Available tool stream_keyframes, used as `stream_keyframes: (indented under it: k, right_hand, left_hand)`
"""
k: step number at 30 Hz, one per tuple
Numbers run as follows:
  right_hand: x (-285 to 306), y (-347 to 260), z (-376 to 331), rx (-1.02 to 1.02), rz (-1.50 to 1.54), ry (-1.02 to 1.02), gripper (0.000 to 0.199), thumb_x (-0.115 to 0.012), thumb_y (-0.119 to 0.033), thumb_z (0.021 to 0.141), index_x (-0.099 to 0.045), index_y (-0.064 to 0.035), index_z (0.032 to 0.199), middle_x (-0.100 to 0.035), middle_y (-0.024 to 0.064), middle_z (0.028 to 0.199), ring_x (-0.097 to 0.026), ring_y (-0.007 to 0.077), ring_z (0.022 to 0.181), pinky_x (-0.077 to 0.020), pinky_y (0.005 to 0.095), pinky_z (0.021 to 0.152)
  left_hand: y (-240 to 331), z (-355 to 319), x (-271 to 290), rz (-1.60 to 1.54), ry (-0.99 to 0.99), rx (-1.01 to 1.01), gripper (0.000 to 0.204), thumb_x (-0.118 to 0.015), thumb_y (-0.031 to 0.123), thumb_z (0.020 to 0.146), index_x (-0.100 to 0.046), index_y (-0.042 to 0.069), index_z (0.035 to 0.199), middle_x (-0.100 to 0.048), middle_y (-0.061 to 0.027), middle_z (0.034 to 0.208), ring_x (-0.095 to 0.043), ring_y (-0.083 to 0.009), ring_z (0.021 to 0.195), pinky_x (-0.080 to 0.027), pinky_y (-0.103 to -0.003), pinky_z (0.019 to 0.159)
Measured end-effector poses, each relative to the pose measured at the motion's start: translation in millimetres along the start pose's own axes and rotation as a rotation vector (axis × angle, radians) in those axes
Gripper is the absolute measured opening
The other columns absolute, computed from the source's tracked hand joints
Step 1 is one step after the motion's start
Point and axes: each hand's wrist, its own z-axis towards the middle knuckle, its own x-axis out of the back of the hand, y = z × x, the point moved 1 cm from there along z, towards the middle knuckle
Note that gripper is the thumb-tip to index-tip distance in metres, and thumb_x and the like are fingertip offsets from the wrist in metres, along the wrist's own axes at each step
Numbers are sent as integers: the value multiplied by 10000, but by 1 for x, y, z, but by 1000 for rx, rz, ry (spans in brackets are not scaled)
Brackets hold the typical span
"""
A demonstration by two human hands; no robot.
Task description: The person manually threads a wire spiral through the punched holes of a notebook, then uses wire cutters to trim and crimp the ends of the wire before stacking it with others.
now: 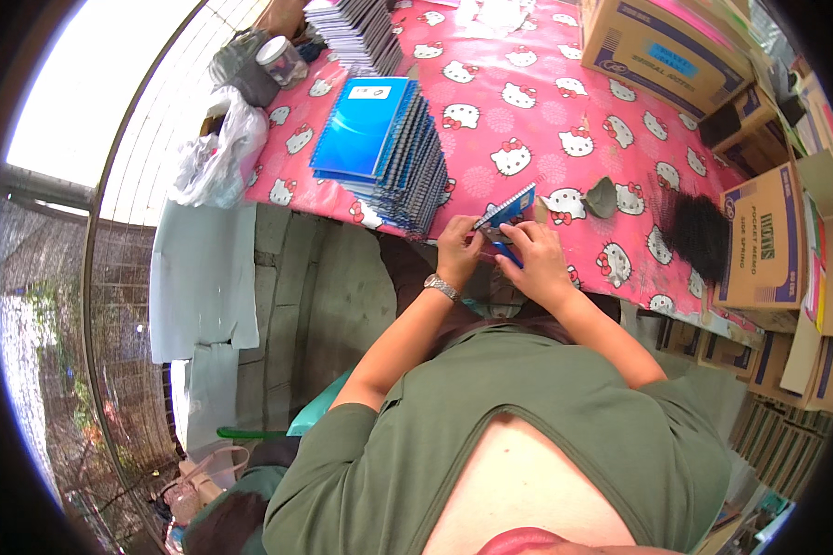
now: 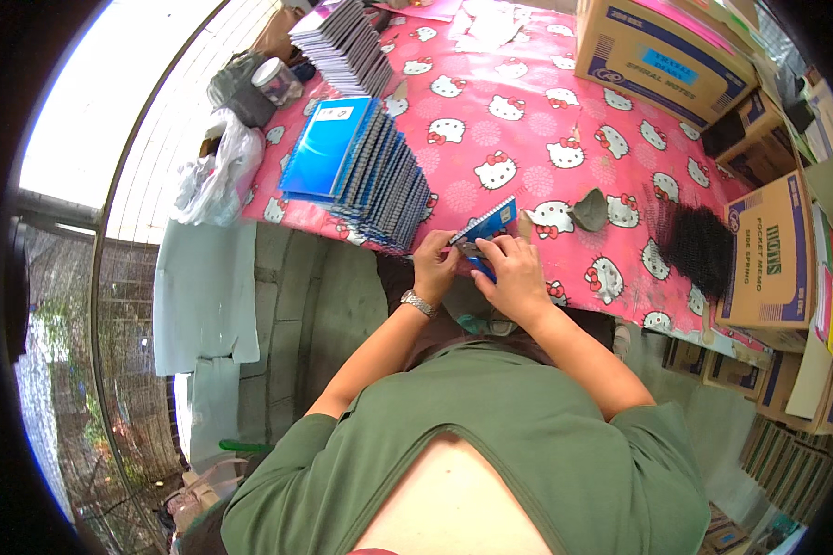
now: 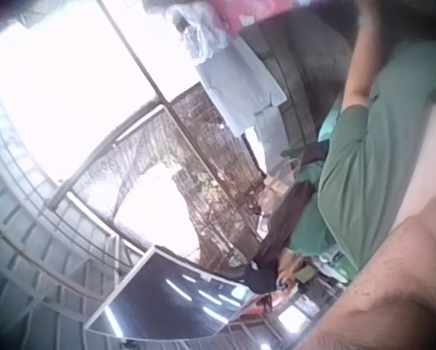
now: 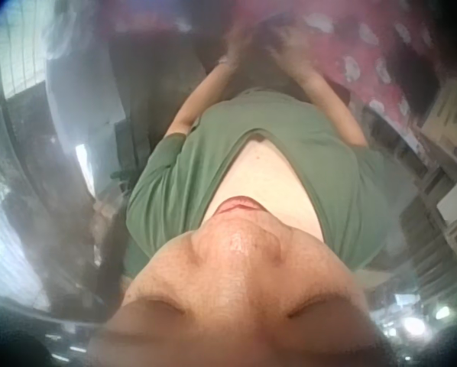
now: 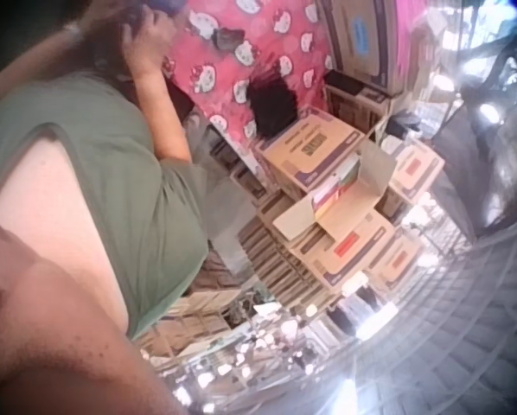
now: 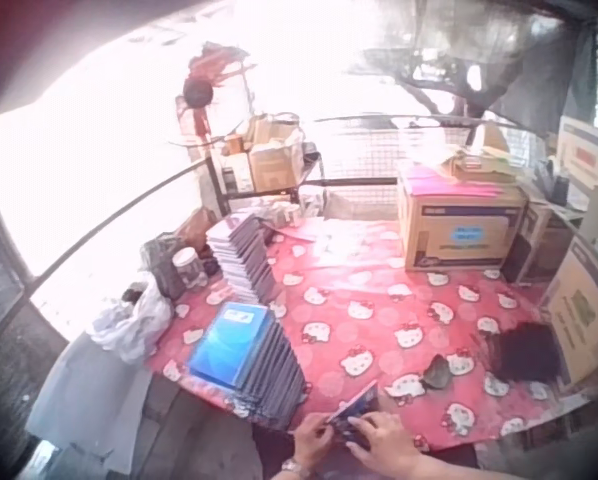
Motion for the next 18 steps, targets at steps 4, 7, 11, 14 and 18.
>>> stream_keyframes:
  k: [4,7,11,14,18]
  right_hand:
    - [-6,9,-1,-790,1076,-492,298,-602,-261,972,-609,-45,1176,-635,80,1005,-633,198,839,-530,344,705]
    - [2,5,-5,-882,1307,-488,312,-525,-281,1025,-561,-42,1223,-624,65,985,-625,142,798,-536,303,661]
    - [46,-13,-10,-480,987,-436,351,-515,-218,1022,-533,-40,1324,-636,91,1077,-624,166,946,-518,330,831]
    - [112,-16,-7,-377,1148,-302,416,-535,-206,995,-523,-2,1358,-637,125,1160,-619,194,1016,-480,350,924]
    - [164,-12,28,-44,1193,50,523,-602,-290,931,-549,78,1298,-618,83,1032,-584,164,921,-471,343,848]
  left_hand:
    - [2,-5,-3,-25,-36,106,287,-675,-33,808,-710,50,1081,-664,-108,927,-676,-247,815,-535,-317,685]
    - [23,-1,4,28,-46,5,304,-663,-29,823,-696,47,1116,-642,-119,945,-642,-250,761,-522,-334,658]
    - [94,18,42,135,-55,-183,273,-704,-27,786,-681,18,1054,-654,-144,985,-643,-312,854,-530,-376,732]
    - [168,40,98,174,-27,-324,280,-741,6,753,-675,35,1024,-659,-124,976,-641,-303,884,-528,-392,764]
    - [253,98,185,337,287,-776,244,-627,83,781,-628,11,1014,-647,-138,950,-613,-331,876,-486,-425,815]
